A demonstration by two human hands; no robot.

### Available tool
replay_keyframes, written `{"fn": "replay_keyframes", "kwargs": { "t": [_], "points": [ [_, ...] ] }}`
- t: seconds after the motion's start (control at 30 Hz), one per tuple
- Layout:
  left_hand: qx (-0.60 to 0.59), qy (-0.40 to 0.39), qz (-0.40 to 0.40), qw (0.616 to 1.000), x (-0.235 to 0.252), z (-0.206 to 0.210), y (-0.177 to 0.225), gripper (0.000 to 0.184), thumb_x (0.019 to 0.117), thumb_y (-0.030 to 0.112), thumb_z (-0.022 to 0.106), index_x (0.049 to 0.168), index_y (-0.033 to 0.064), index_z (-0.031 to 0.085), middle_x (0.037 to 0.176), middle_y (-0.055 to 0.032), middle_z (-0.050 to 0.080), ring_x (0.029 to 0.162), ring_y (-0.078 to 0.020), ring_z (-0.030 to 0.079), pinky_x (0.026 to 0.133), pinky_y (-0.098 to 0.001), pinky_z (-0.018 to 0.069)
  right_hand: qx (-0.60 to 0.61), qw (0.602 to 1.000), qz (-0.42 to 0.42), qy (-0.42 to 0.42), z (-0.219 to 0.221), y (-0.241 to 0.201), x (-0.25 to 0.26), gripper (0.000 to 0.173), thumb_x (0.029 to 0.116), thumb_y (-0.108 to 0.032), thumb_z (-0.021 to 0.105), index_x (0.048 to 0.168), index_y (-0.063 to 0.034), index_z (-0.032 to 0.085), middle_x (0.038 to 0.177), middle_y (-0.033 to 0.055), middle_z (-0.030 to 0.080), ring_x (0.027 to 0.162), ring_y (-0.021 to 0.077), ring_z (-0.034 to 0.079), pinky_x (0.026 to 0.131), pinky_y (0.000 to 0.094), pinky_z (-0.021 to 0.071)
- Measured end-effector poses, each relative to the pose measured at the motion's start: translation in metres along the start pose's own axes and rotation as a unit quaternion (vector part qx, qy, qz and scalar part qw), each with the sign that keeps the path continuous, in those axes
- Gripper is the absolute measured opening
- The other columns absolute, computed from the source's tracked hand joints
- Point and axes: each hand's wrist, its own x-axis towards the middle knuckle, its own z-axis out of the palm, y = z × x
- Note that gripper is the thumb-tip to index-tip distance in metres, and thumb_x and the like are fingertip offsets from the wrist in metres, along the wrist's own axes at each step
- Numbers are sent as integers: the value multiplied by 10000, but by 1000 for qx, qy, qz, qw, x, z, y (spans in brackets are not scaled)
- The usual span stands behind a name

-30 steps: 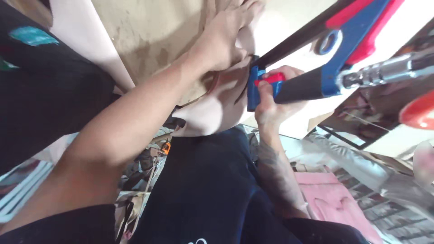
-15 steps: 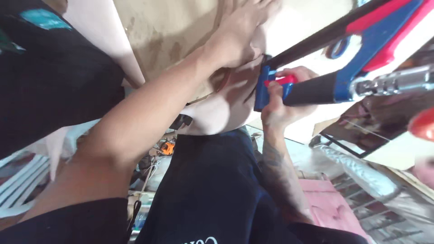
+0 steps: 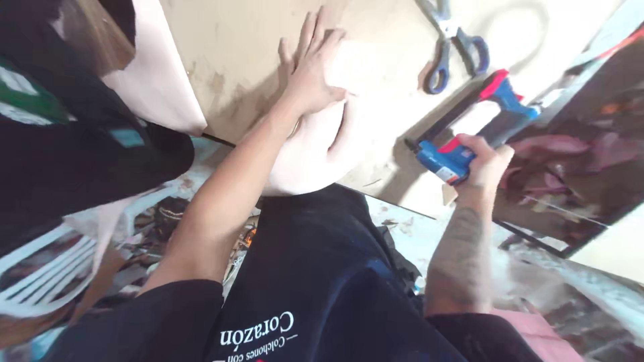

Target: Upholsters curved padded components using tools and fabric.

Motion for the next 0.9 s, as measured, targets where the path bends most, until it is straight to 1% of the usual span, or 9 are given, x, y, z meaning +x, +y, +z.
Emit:
{"fn": "replay_keyframes", "kwargs": {
  "t": [0.1,0.17,0.23,0.3,0.37,0.53,0.63,0.77,0.9],
  "points": [
    [-24,60,-73,995,-22,15,11,1004,773,651,738,1616,307,313,1743,-52,29,1601,-280,-63,1180,-754,-66,-227,974,7,8,-19,12,18,687,820,-758,668,1070,-118,659,889,37,689,752,175,686,682,463,585],
    [-34,81,-134,987,-33,25,23,962,809,638,706,1624,356,281,1745,-22,-5,1598,-270,-92,1180,-748,-69,-406,914,-13,-1,-21,-4,10,874,856,-876,438,870,-26,642,821,226,659,731,400,663,608,645,502],
    [-44,102,-158,981,-32,28,29,920,804,609,724,1601,378,327,1744,-12,24,1598,-276,-83,1176,-757,-67,-466,884,-47,14,-17,-41,5,860,969,-755,382,885,53,665,899,349,658,875,554,646,695,744,446],
    [-50,112,-171,978,-31,30,33,901,781,571,761,1574,393,371,1743,-12,38,1598,-286,-79,1170,-769,-73,-442,888,-118,41,-14,-58,-1,725,1029,-633,404,944,25,696,906,297,688,872,487,670,735,685,472],
    [-58,111,-197,972,-27,30,37,896,751,511,783,1553,439,388,1744,11,19,1597,-278,-92,1163,-778,-73,-392,896,-208,-4,-6,-61,-2,590,1066,-516,427,985,3,696,914,242,693,843,418,683,720,627,513],
    [-62,111,-279,952,-19,26,56,903,751,400,771,1557,465,369,1743,-30,-35,1589,-331,-95,1125,-824,0,-320,847,-356,-230,48,-66,5,345,1029,-321,551,1016,-14,708,964,203,701,862,396,700,705,609,550],
    [-72,126,-297,944,-14,26,59,933,712,268,753,1557,417,386,1743,-39,-12,1590,-330,-81,1122,-825,53,-287,818,-394,-306,80,-74,13,283,1019,-275,578,1030,-31,720,958,189,700,867,389,698,707,608,547],
    [-187,127,-196,954,-35,23,29,852,738,77,687,1533,301,482,1739,-51,62,1599,-257,10,1218,-621,230,-248,798,-453,-312,137,-80,34,290,1016,-258,575,1099,-14,709,1057,212,691,938,393,695,789,580,565],
    [-98,160,-130,974,-64,48,28,766,987,442,621,1640,237,278,1737,4,117,1603,-184,32,1247,-682,-26,-325,741,-494,-318,173,-98,40,300,1038,-218,527,1044,48,667,1076,284,656,1009,482,666,790,633,544]
  ]
}}
